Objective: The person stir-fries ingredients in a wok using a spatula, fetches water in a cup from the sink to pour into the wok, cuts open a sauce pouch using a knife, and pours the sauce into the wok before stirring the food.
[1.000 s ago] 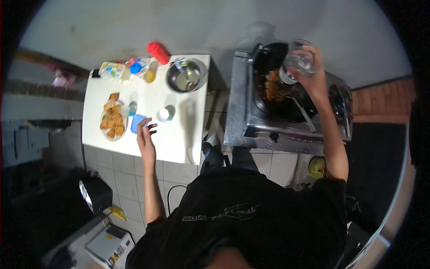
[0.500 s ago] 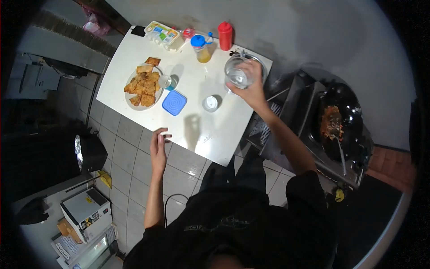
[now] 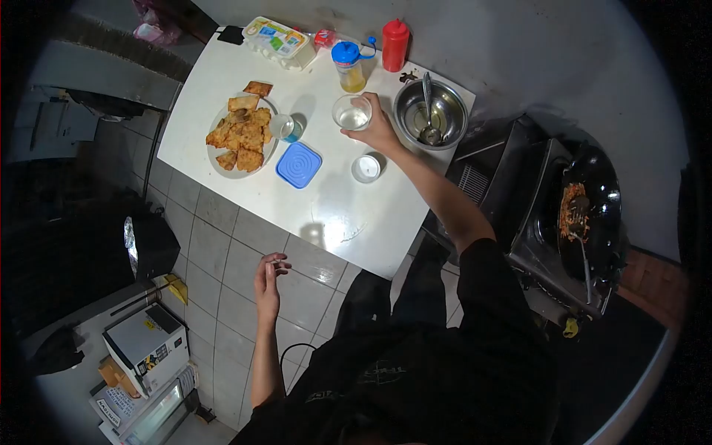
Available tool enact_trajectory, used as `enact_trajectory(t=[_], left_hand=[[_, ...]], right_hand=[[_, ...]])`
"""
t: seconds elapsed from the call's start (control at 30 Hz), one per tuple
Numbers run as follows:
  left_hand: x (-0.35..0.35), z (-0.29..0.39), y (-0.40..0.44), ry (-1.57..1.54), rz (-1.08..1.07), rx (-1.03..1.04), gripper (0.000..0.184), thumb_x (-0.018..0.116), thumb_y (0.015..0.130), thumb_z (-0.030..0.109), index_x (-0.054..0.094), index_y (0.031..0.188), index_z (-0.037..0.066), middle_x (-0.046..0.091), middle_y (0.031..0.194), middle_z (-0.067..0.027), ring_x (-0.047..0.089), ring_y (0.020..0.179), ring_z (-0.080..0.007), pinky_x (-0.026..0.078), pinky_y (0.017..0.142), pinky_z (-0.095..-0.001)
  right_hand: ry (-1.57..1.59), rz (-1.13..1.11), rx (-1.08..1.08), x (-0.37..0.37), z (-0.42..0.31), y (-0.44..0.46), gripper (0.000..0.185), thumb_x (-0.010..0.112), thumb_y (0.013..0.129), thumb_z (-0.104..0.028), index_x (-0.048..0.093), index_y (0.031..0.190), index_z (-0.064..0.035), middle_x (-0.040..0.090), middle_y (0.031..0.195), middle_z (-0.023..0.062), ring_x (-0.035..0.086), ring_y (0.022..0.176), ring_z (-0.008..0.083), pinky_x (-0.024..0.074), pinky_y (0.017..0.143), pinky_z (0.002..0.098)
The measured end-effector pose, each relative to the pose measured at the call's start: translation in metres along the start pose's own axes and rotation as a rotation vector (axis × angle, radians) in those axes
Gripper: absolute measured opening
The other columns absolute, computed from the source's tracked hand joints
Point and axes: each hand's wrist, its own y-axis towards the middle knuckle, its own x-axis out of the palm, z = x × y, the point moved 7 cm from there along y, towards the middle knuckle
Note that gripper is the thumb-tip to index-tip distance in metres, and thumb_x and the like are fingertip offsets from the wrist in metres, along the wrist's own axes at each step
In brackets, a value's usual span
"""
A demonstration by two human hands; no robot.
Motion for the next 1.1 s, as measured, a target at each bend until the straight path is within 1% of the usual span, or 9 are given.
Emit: enact_trajectory(t=[0.13,0.33,0.47,0.57,0.7,0.73,0.8,0.93,1.1], left_hand=[[0.003,0.011,0.006,0.007,-0.019,0.019,0.04,0.038,0.102,0.035,0.057,0.109,0.0,0.061,0.107,-0.0102,0.06,0.089,-0.0168,0.047,0.078,-0.03],[0.022,0.044,0.018,0.03,-0.051,0.089,0.039,0.038,0.102,0.034,0.057,0.108,0.0,0.061,0.106,-0.0101,0.059,0.086,-0.0161,0.047,0.077,-0.0293],[0.055,0.082,0.037,0.055,-0.14,0.174,0.037,0.039,0.102,0.033,0.057,0.108,0.001,0.06,0.104,-0.0095,0.057,0.084,-0.0146,0.046,0.075,-0.0282],[0.102,0.106,0.06,0.034,-0.234,0.273,0.035,0.04,0.102,0.031,0.058,0.108,0.0,0.061,0.1,-0.0081,0.057,0.08,-0.0124,0.042,0.069,-0.0253],[0.193,0.166,0.059,0.039,-0.371,0.396,0.034,0.043,0.101,0.027,0.06,0.108,-0.002,0.061,0.093,-0.0065,0.054,0.077,-0.0101,0.04,0.067,-0.0234],[0.214,0.173,0.057,0.035,-0.405,0.386,0.033,0.044,0.101,0.026,0.06,0.108,-0.001,0.061,0.091,-0.006,0.054,0.077,-0.0101,0.039,0.067,-0.0234],[0.253,0.189,0.045,0.031,-0.472,0.421,0.032,0.044,0.101,0.026,0.061,0.107,-0.001,0.061,0.091,-0.006,0.054,0.077,-0.01,0.039,0.067,-0.0233],[0.305,0.196,0.021,0.026,-0.547,0.41,0.033,0.044,0.101,0.028,0.061,0.107,-0.001,0.062,0.091,-0.0059,0.054,0.077,-0.0095,0.04,0.067,-0.0236],[0.343,0.195,0.003,0.067,-0.581,0.398,0.033,0.045,0.101,0.028,0.061,0.106,-0.001,0.062,0.091,-0.0054,0.054,0.076,-0.0094,0.039,0.067,-0.0236]], right_hand=[[0.001,-0.003,-0.043,0.005,0.0,-0.003,0.085,0.087,0.063,-0.021,0.031,0.127,-0.0085,0.056,0.125,0.016,0.051,0.122,0.0323,0.0394,0.103,0.0395],[-0.126,-0.02,0.067,-0.029,-0.04,-0.029,0.097,0.078,0.072,-0.011,0.014,0.145,-0.0045,0.036,0.139,0.0279,0.04,0.129,0.0397,0.0344,0.107,0.0402],[-0.252,0.239,-0.172,-0.159,-0.228,-0.157,0.05,0.067,0.082,-0.009,0.043,0.125,-0.0028,0.048,0.121,0.0208,0.049,0.114,0.0386,0.041,0.096,0.0407],[-0.882,0.593,-0.058,-0.277,-0.281,-0.269,0.035,0.067,0.081,-0.006,0.052,0.112,-0.0019,0.056,0.107,0.0173,0.055,0.104,0.0335,0.0448,0.088,0.0403],[-1.349,0.8,0.715,-0.428,-0.236,-0.406,0.043,0.064,0.087,-0.022,0.044,0.118,-0.0004,0.057,0.106,0.0232,0.057,0.098,0.0413,0.045,0.079,0.0467],[-1.354,0.817,0.72,-0.446,-0.22,-0.422,0.043,0.064,0.087,-0.022,0.044,0.118,-0.0004,0.057,0.106,0.0232,0.057,0.098,0.0413,0.045,0.079,0.0467],[-0.826,0.797,0.908,-0.477,-0.158,-0.452,0.048,0.066,0.086,-0.025,0.041,0.119,-0.0003,0.06,0.104,0.027,0.058,0.098,0.0447,0.0453,0.078,0.0487],[-0.803,0.661,0.751,-0.501,-0.105,-0.441,0.054,0.067,0.085,-0.03,0.039,0.121,-0.0013,0.062,0.1,0.0289,0.06,0.096,0.0457,0.0459,0.08,0.05],[-0.702,0.467,0.975,-0.511,-0.099,-0.409,0.048,0.067,0.081,-0.031,0.054,0.117,-0.0006,0.064,0.107,0.0243,0.061,0.101,0.0434,0.0471,0.088,0.0474]])
